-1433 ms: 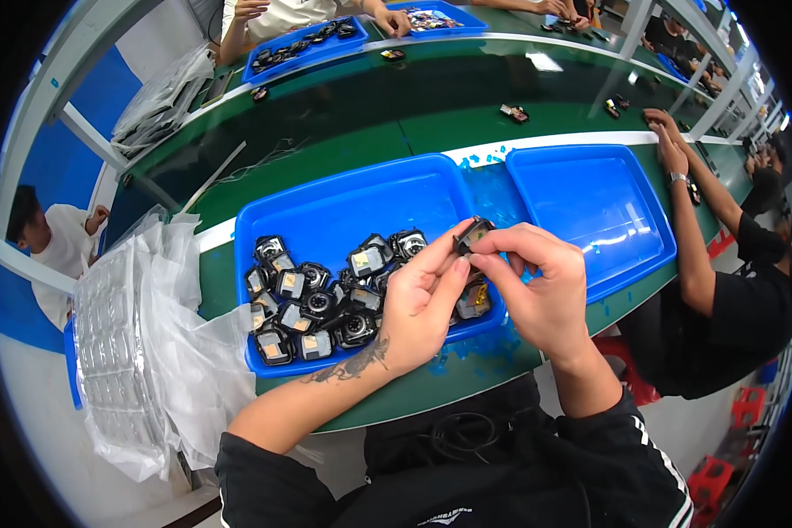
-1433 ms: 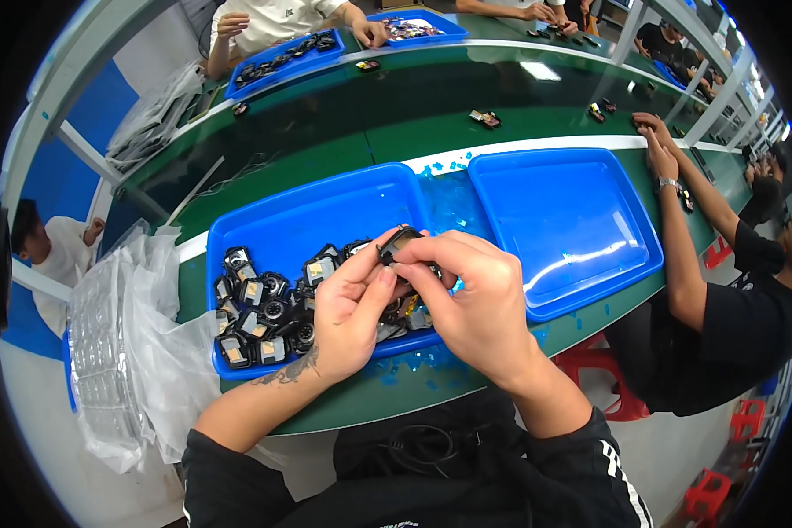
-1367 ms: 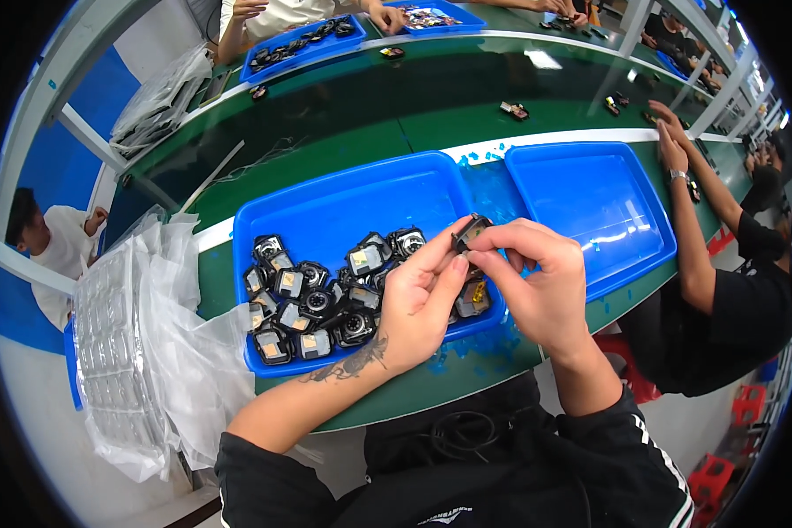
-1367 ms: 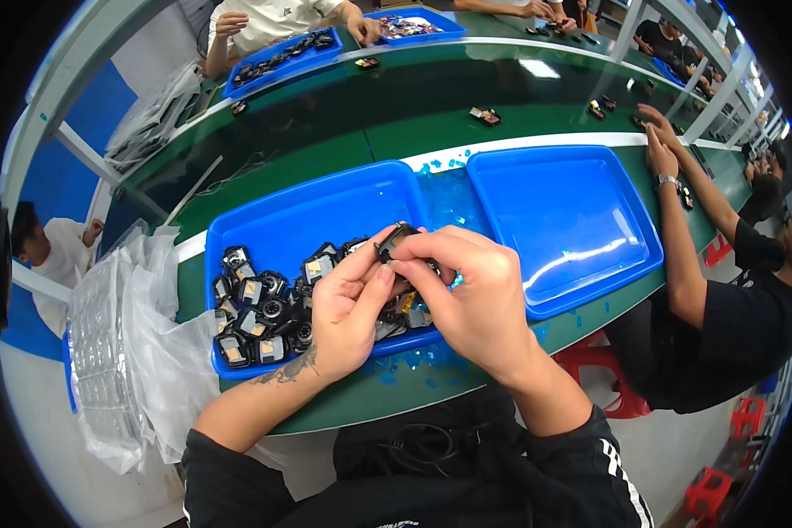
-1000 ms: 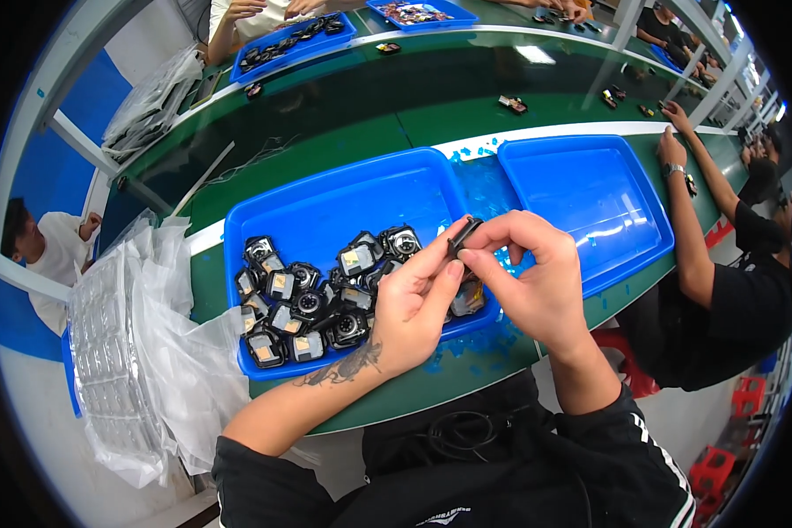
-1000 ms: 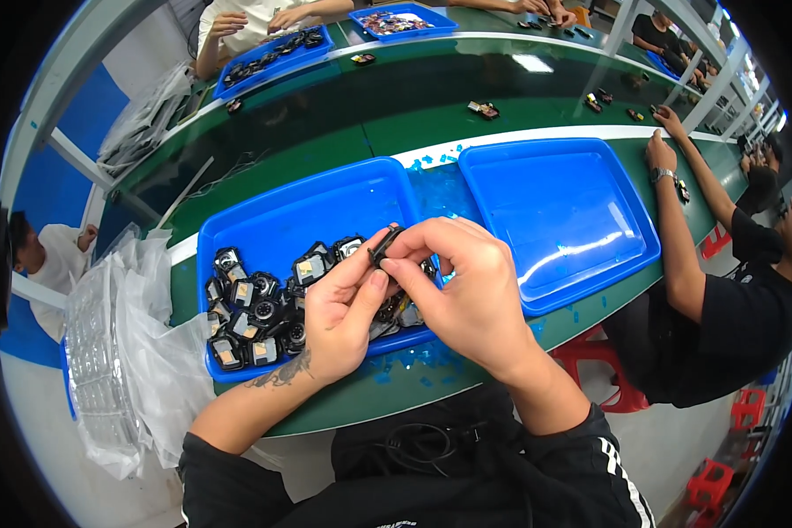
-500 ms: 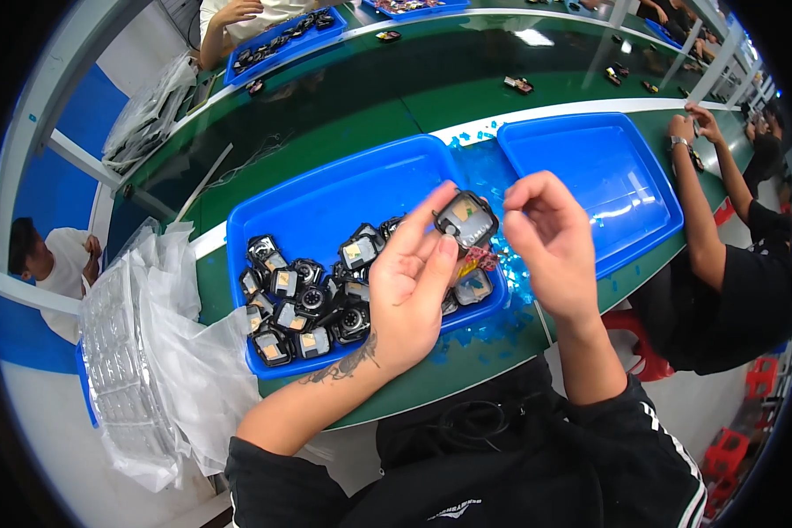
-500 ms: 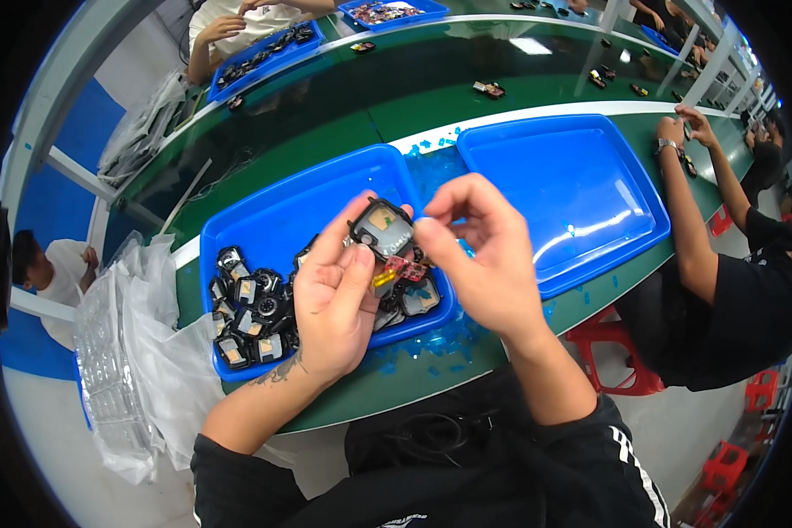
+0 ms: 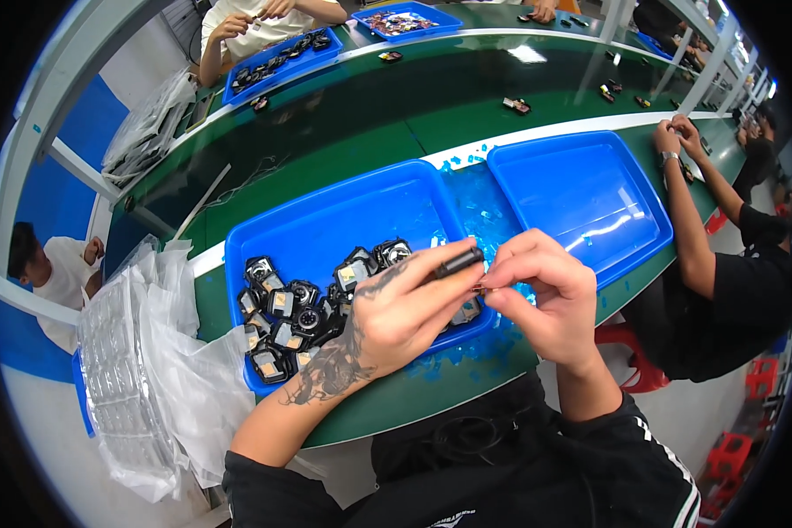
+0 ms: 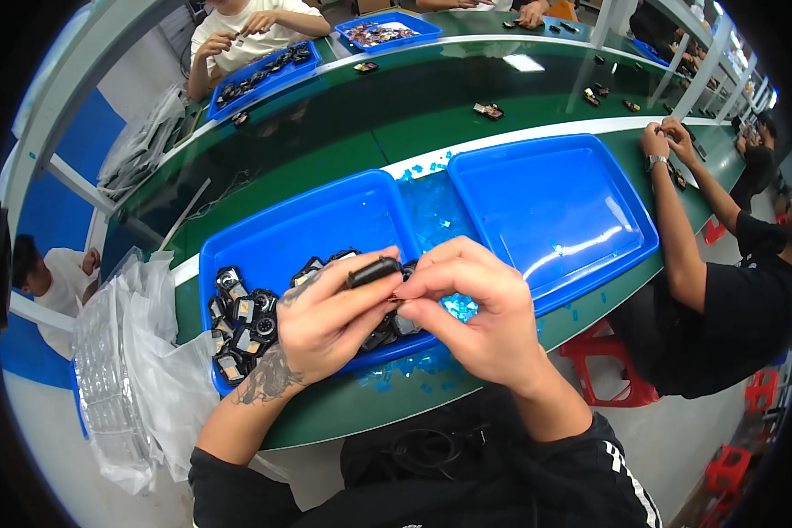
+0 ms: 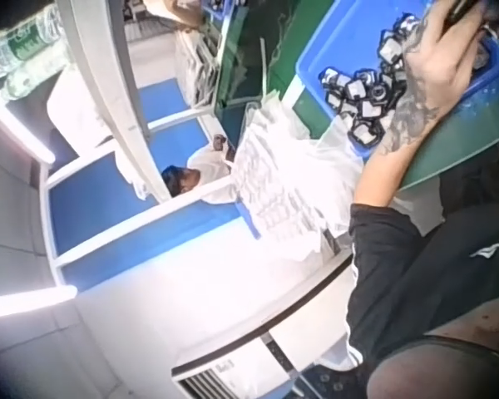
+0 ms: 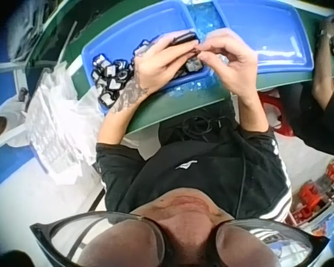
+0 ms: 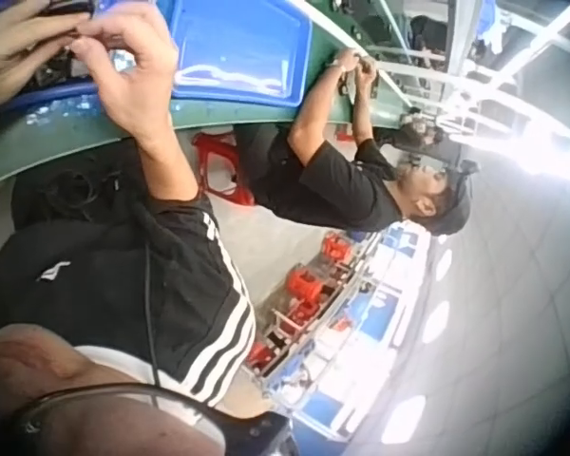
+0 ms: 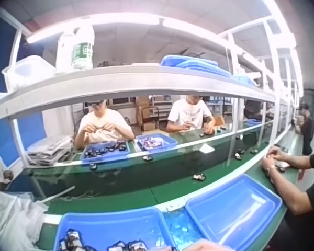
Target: Assembling small electronic components (possibly camera modules or sensors) into plastic frames on an assembly line.
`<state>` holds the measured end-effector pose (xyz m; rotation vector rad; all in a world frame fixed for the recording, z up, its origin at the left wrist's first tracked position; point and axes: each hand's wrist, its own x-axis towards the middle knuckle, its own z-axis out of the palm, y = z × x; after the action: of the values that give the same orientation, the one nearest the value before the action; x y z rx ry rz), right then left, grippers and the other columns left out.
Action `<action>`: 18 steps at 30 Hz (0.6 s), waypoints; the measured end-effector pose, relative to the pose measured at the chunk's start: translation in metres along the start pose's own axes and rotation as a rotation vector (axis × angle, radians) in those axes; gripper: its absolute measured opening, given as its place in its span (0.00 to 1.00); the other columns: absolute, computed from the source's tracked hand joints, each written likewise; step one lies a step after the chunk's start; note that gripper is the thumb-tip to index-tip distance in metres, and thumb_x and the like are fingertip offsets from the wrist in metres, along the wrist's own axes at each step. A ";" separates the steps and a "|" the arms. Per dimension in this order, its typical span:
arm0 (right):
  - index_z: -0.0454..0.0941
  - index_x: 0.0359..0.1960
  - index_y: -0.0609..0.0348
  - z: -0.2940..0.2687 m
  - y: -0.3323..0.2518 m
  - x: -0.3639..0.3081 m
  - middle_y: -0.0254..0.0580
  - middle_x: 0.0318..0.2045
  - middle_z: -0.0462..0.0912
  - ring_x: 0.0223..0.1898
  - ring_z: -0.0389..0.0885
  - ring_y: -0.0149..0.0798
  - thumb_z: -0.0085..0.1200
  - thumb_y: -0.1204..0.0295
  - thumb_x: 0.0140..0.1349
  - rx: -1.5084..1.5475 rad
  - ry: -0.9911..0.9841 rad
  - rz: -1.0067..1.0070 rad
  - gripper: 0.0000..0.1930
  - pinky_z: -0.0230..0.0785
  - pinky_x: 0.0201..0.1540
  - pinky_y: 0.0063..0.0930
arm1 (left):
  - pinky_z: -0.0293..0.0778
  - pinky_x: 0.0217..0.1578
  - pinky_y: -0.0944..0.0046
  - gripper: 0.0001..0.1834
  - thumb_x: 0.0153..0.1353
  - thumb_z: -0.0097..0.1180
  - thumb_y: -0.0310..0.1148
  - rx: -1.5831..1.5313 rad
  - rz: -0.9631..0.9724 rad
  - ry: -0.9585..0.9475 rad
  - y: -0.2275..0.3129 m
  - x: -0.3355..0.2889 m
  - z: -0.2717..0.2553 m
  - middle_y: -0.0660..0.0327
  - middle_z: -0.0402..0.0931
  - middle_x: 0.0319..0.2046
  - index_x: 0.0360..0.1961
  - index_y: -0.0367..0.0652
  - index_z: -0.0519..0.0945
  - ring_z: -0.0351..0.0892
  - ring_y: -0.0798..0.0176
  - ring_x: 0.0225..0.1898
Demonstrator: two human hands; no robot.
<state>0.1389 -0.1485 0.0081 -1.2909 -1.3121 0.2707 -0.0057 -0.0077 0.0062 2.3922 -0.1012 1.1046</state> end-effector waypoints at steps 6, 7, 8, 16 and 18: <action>0.79 0.42 0.71 -0.007 -0.006 -0.003 0.43 0.39 0.82 0.41 0.81 0.30 0.56 0.80 0.62 0.450 -0.034 0.387 0.08 0.77 0.43 0.22 | 0.82 0.38 0.63 0.16 0.46 0.70 0.22 0.095 0.110 0.006 -0.003 0.000 -0.008 0.49 0.81 0.47 0.39 0.39 0.85 0.85 0.54 0.40; 0.79 0.41 0.71 -0.007 -0.008 -0.001 0.43 0.39 0.82 0.41 0.81 0.30 0.57 0.80 0.62 0.448 -0.048 0.432 0.08 0.77 0.43 0.21 | 0.82 0.39 0.63 0.16 0.45 0.70 0.22 0.136 0.144 -0.026 -0.004 -0.001 -0.010 0.48 0.81 0.47 0.38 0.40 0.85 0.86 0.54 0.40; 0.79 0.41 0.71 -0.009 -0.006 0.000 0.43 0.39 0.82 0.41 0.81 0.30 0.57 0.80 0.62 0.447 -0.043 0.435 0.08 0.77 0.43 0.21 | 0.82 0.39 0.63 0.16 0.45 0.70 0.22 0.176 0.180 -0.058 -0.004 0.000 -0.012 0.48 0.81 0.48 0.38 0.41 0.86 0.86 0.54 0.40; 0.82 0.40 0.65 -0.024 0.002 0.007 0.39 0.35 0.84 0.36 0.81 0.28 0.58 0.78 0.60 0.259 -0.294 0.417 0.08 0.75 0.37 0.21 | 0.84 0.35 0.61 0.12 0.40 0.67 0.21 0.211 0.361 -0.125 0.004 0.001 -0.013 0.39 0.80 0.44 0.31 0.32 0.84 0.85 0.47 0.41; 0.83 0.40 0.64 -0.026 -0.005 0.010 0.39 0.35 0.84 0.36 0.81 0.28 0.58 0.77 0.60 0.200 -0.291 0.418 0.07 0.75 0.37 0.22 | 0.84 0.35 0.61 0.11 0.40 0.67 0.20 0.219 0.371 -0.141 0.006 0.004 -0.012 0.40 0.80 0.43 0.30 0.32 0.84 0.85 0.48 0.41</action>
<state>0.1608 -0.1561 0.0243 -1.3790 -1.2054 0.8890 -0.0128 -0.0072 0.0182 2.7212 -0.5151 1.1546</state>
